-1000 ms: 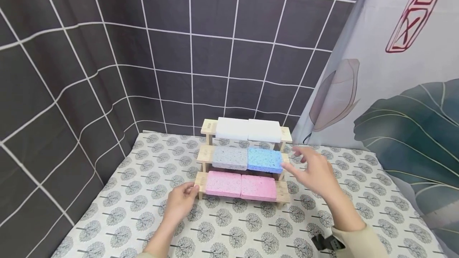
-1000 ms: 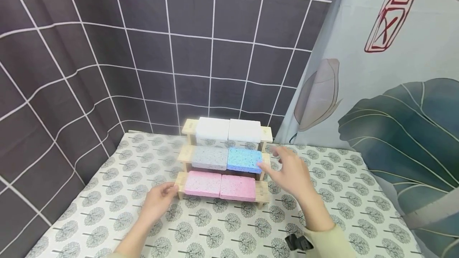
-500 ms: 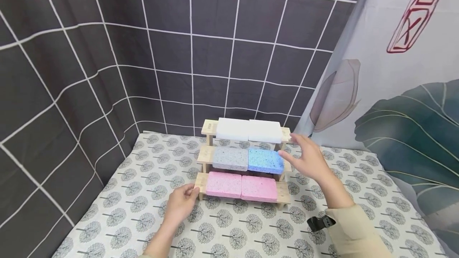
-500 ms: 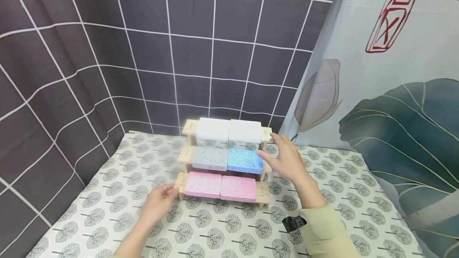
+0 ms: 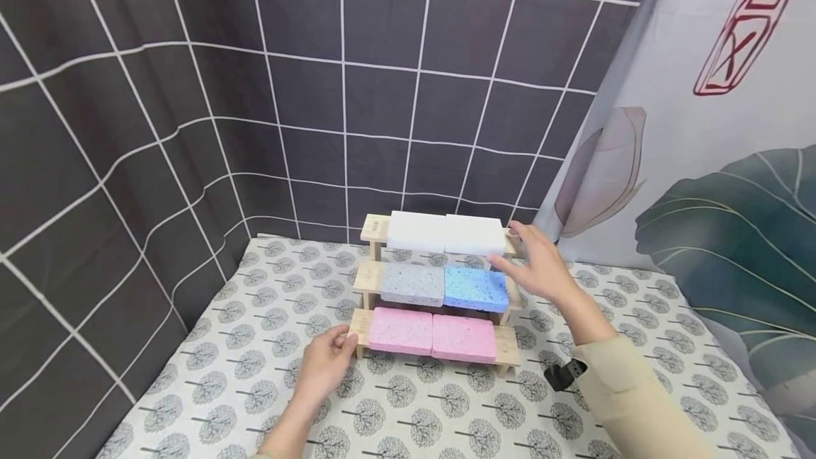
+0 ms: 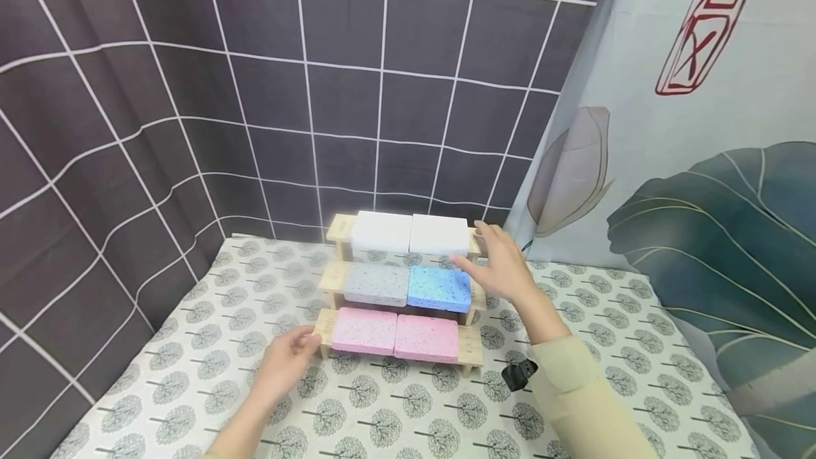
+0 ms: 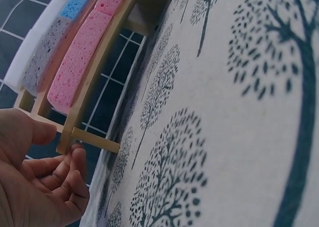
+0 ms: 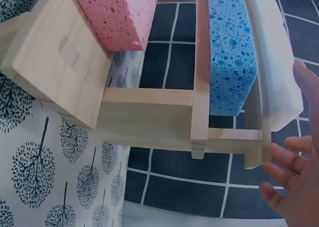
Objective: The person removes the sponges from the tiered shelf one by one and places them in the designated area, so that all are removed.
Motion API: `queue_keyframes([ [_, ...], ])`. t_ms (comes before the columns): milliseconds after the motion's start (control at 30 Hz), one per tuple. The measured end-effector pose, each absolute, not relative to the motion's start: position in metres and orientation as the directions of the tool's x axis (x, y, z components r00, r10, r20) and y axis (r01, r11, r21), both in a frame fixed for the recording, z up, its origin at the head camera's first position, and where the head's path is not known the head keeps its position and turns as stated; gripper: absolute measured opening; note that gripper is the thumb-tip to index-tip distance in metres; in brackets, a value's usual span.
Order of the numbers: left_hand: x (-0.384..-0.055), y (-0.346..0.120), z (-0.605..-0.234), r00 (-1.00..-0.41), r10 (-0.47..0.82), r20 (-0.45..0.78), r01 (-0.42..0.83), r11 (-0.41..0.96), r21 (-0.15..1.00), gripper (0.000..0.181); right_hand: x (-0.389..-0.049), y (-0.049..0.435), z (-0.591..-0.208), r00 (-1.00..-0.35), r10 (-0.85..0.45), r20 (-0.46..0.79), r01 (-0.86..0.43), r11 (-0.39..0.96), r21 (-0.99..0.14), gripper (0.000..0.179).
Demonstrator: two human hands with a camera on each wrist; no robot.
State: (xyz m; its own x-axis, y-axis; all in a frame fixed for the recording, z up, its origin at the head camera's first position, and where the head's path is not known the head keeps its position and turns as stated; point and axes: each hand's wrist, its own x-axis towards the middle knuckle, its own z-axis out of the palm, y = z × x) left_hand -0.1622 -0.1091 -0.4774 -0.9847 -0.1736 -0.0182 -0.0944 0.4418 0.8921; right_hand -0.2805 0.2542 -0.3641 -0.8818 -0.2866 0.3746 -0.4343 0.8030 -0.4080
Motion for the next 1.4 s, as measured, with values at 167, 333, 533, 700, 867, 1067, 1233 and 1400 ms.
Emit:
queue_keyframes([
  [167,-0.162,-0.109,-0.478,-0.986,-0.168,-0.012,-0.086,0.445,0.891,0.041,-0.287,0.252,-0.364,-0.896,-0.29,0.336,-0.418,0.805,-0.42,0.084],
  [333,-0.161,-0.109,-0.478,-0.985,-0.173,-0.008,-0.085,0.444,0.892,0.04,-0.294,0.248,-0.362,-0.904,-0.297,0.307,-0.407,0.815,-0.412,0.087],
  [533,-0.161,-0.109,-0.478,-0.985,-0.171,-0.022,-0.093,0.419,0.903,0.041,-0.3,0.244,-0.36,-0.927,-0.278,0.25,-0.362,0.836,-0.412,0.094],
  [700,-0.161,-0.109,-0.478,-0.986,-0.165,-0.026,-0.091,0.406,0.909,0.041,-0.304,0.241,-0.359,-0.932,-0.273,0.239,-0.353,0.834,-0.424,0.097],
  [867,-0.162,-0.109,-0.478,-0.985,-0.169,-0.019,-0.088,0.416,0.905,0.04,-0.308,0.238,-0.359,-0.928,-0.283,0.244,-0.364,0.831,-0.42,0.1],
  [1067,-0.163,-0.107,-0.478,-0.985,-0.169,-0.023,-0.093,0.419,0.903,0.039,-0.311,0.241,-0.361,-0.926,-0.275,0.259,-0.367,0.814,-0.45,0.097],
  [1233,-0.164,-0.106,-0.479,-0.986,-0.168,-0.025,-0.094,0.414,0.905,0.038,-0.31,0.246,-0.361,-0.913,-0.268,0.306,-0.39,0.794,-0.467,0.096],
  [1400,-0.164,-0.108,-0.48,-0.986,-0.163,-0.011,-0.08,0.418,0.905,0.038,-0.305,0.252,-0.36,-0.905,-0.258,0.338,-0.4,0.784,-0.474,0.094],
])
